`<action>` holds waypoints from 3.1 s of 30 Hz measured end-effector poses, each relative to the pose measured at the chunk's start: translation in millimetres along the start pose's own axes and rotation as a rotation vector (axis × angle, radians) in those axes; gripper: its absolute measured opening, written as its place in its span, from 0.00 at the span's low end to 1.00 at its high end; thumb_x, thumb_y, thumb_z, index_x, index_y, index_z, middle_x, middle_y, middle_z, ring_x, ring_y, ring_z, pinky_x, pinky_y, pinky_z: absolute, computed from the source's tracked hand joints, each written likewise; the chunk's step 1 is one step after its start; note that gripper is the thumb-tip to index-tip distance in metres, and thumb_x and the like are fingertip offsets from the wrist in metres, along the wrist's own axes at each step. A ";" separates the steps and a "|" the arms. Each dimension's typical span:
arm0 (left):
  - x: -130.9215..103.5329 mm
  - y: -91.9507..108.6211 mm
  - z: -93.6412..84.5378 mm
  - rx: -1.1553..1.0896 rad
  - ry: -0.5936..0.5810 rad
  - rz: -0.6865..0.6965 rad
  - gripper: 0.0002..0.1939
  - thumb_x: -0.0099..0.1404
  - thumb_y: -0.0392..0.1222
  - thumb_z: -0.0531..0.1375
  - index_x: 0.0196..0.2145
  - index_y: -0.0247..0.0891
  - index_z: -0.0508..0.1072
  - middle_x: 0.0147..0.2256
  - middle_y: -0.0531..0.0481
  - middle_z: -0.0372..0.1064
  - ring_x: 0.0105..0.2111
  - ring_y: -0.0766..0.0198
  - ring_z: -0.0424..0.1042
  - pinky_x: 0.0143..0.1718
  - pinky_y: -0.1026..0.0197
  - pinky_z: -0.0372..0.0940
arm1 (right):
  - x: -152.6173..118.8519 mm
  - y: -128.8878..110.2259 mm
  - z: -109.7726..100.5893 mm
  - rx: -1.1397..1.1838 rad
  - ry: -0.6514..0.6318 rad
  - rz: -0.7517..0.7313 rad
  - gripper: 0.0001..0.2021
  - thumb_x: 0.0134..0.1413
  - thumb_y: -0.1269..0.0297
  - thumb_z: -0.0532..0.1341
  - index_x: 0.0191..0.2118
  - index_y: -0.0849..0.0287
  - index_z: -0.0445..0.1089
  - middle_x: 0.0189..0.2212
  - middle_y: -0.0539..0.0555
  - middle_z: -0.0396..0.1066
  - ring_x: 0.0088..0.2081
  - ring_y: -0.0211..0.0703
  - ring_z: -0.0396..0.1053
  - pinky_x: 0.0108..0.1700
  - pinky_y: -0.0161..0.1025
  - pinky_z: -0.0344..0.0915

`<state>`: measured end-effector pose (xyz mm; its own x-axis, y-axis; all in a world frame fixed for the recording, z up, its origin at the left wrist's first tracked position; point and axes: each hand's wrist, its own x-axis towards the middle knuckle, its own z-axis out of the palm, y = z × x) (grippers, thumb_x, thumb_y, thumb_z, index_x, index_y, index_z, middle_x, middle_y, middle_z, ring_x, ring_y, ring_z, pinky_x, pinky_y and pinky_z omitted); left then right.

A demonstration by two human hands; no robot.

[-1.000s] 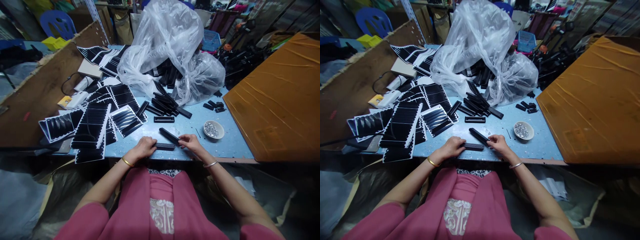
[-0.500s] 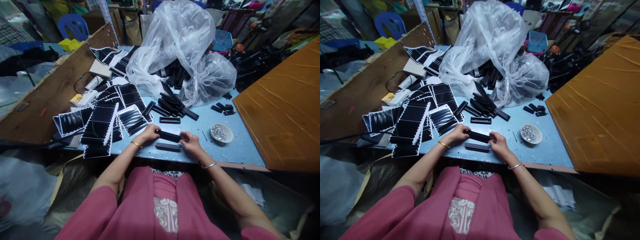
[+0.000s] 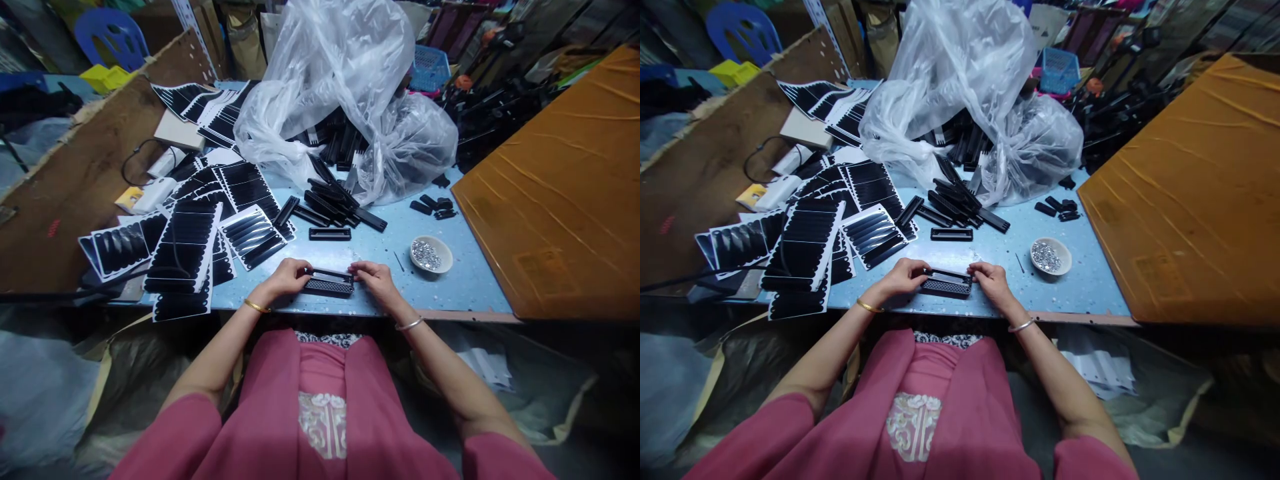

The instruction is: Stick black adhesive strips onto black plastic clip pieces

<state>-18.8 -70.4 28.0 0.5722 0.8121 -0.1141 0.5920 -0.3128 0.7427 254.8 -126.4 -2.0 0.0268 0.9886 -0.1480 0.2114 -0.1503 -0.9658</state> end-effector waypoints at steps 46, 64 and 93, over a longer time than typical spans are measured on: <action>-3.4 6.1 -19.4 0.095 -0.191 -0.023 0.23 0.51 0.55 0.68 0.37 0.34 0.76 0.23 0.55 0.66 0.23 0.67 0.62 0.25 0.65 0.52 | -6.8 -0.7 -17.2 -0.547 -0.216 -0.136 0.23 0.47 0.52 0.66 0.47 0.60 0.73 0.30 0.54 0.75 0.28 0.42 0.70 0.31 0.38 0.66; 81.8 -10.9 -21.2 0.201 0.165 -0.195 0.13 0.52 0.33 0.64 0.38 0.32 0.75 0.27 0.50 0.72 0.28 0.63 0.69 0.34 0.62 0.62 | 103.7 4.2 -3.4 -0.684 0.010 -0.108 0.03 0.42 0.69 0.64 0.28 0.60 0.72 0.23 0.51 0.72 0.26 0.40 0.67 0.30 0.35 0.60; 104.6 -50.2 -104.3 0.175 0.456 -0.304 0.16 0.56 0.34 0.62 0.43 0.30 0.77 0.35 0.42 0.77 0.36 0.57 0.75 0.39 0.59 0.67 | 64.8 7.1 -12.6 -0.609 0.078 -0.234 0.10 0.46 0.68 0.55 0.28 0.57 0.75 0.28 0.55 0.78 0.32 0.46 0.75 0.37 0.40 0.69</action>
<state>-47.8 81.6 47.6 0.0817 0.9965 0.0191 0.7991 -0.0769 0.5962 270.3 -63.3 -15.7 -0.0215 0.9957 0.0896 0.7351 0.0765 -0.6736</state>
